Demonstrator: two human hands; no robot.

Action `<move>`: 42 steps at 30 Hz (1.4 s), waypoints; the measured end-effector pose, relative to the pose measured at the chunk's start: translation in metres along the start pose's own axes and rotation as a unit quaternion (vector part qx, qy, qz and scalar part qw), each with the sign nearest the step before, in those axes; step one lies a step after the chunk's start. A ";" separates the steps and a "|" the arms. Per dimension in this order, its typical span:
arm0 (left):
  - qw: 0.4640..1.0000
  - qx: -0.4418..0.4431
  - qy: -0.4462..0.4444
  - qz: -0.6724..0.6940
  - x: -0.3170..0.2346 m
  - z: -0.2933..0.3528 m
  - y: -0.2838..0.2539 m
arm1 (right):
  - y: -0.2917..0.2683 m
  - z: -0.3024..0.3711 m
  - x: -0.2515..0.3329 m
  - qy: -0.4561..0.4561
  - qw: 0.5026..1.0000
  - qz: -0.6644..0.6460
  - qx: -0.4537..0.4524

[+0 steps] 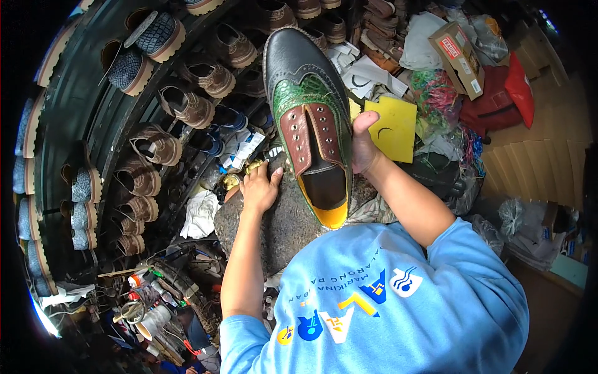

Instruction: Inspecting, lining, and fitting inner components or insoles into a leather shoe upper during the shoemaking process.

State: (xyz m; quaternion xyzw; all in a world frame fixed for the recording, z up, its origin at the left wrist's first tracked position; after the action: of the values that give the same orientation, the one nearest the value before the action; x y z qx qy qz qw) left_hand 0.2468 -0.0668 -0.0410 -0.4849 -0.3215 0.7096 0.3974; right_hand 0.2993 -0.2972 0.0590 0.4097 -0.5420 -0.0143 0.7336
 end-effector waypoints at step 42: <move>0.951 0.174 0.229 0.115 -0.130 0.132 -0.044 | 0.005 -0.023 -0.079 0.144 0.986 0.011 0.088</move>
State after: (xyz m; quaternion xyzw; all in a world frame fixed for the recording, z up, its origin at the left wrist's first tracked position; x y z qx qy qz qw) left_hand 0.1613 -0.1691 0.0952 -0.5912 -0.0358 0.6654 0.4543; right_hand 0.2835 -0.2434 -0.0014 0.4645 -0.4347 0.1005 0.7650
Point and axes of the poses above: each hand's wrist, its own z-axis away from the middle knuckle, its own y-axis out of the palm, x = y × z, the point moved 6 cm from there along -z, towards the middle knuckle, and after that the axes turned 10 degrees about z, right-handed, at the moved point
